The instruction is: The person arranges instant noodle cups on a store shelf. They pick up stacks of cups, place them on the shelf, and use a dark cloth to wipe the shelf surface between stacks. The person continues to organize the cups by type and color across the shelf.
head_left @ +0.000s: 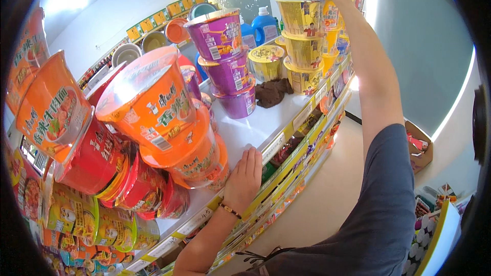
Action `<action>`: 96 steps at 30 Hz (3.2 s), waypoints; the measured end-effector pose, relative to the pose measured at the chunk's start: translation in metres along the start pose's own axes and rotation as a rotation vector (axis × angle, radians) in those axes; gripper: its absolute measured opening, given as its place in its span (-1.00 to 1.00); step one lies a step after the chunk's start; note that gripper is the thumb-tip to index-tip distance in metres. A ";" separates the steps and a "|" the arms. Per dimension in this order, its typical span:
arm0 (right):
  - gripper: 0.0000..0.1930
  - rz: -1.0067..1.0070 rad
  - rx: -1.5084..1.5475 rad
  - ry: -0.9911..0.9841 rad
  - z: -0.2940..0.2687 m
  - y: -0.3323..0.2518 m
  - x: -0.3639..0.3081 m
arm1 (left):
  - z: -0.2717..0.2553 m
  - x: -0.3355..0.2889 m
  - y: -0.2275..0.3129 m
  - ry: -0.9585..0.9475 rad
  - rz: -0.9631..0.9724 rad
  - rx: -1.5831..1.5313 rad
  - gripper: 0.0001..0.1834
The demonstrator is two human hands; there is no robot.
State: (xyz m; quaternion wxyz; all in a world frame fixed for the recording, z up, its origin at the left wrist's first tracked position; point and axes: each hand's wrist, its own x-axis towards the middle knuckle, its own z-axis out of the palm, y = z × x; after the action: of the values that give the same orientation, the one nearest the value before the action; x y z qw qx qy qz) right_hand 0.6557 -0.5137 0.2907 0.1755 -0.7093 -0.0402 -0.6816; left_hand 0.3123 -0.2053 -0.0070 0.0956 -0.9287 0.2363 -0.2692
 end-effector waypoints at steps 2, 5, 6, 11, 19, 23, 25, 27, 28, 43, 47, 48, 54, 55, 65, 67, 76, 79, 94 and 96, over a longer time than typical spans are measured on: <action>-0.45 -0.067 0.231 0.145 -0.006 -0.037 -0.006 | -0.001 0.001 0.000 -0.008 -0.009 -0.031 -0.53; -0.51 -0.352 0.555 0.015 -0.012 -0.094 -0.054 | 0.002 0.001 0.000 0.019 -0.009 -0.039 -0.54; -0.75 -0.262 0.513 -0.072 -0.014 -0.125 -0.089 | 0.002 -0.001 -0.002 0.016 -0.023 -0.048 -0.54; -0.84 0.051 0.565 -0.565 -0.008 -0.138 -0.229 | 0.006 0.001 0.001 0.044 -0.005 -0.072 -0.53; -0.41 0.178 -0.100 -1.307 0.001 -0.149 -0.309 | 0.006 0.001 -0.001 -0.035 -0.036 -0.075 -0.46; -0.49 0.173 -0.062 -1.435 -0.013 -0.148 -0.297 | 0.007 -0.003 0.001 -0.065 -0.048 -0.091 -0.41; -0.51 0.250 -0.079 -1.379 -0.016 -0.147 -0.303 | 0.006 -0.001 0.001 -0.057 -0.033 -0.081 -0.40; -0.56 0.276 -0.091 -1.344 -0.023 -0.150 -0.307 | 0.009 -0.003 0.001 -0.047 -0.027 -0.076 -0.40; -0.58 0.281 -0.082 -1.346 -0.025 -0.149 -0.309 | 0.008 -0.002 0.001 -0.046 -0.032 -0.091 -0.40; -0.50 -0.072 -0.613 -1.617 -0.060 -0.146 -0.288 | 0.008 -0.001 0.002 0.051 -0.018 -0.066 -0.52; -0.37 0.076 -0.607 -1.602 -0.064 -0.146 -0.281 | 0.007 -0.003 0.001 0.041 -0.030 -0.126 -0.46; -0.34 0.117 -0.578 -1.609 -0.061 -0.141 -0.279 | 0.008 -0.003 0.001 0.036 -0.033 -0.155 -0.42; -0.23 0.082 -0.685 -1.783 -0.056 -0.143 -0.261 | 0.010 -0.003 -0.001 0.008 -0.052 -0.160 -0.43; -0.25 0.105 -0.636 -1.786 -0.050 -0.132 -0.262 | 0.007 -0.002 0.000 0.022 -0.038 -0.140 -0.46; -0.53 -0.105 -0.696 -1.620 -0.044 -0.141 -0.284 | 0.005 -0.004 0.000 0.009 -0.035 -0.075 -0.46; -0.59 -0.144 -0.647 -1.549 -0.053 -0.147 -0.290 | 0.006 -0.006 0.000 0.009 -0.034 -0.061 -0.45; -0.67 -0.133 -0.389 -1.441 -0.084 -0.175 -0.300 | 0.010 -0.008 -0.001 0.018 -0.012 0.077 -0.46; -0.66 -0.188 -0.234 -1.302 -0.100 -0.180 -0.303 | 0.013 -0.008 -0.001 0.038 -0.041 0.023 -0.42; -0.50 0.299 0.158 -1.230 -0.136 -0.187 -0.281 | 0.016 -0.006 0.005 0.048 -0.060 0.053 -0.39; -0.52 0.760 0.453 -1.128 -0.136 -0.171 -0.273 | 0.013 -0.006 0.006 0.047 -0.051 0.073 -0.44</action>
State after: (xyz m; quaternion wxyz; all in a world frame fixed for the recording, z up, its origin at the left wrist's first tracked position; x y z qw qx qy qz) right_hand 0.4572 -0.3453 0.0577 0.4963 -0.8645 -0.0155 -0.0774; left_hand 0.3129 -0.2067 -0.0225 0.1167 -0.9237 0.2049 -0.3019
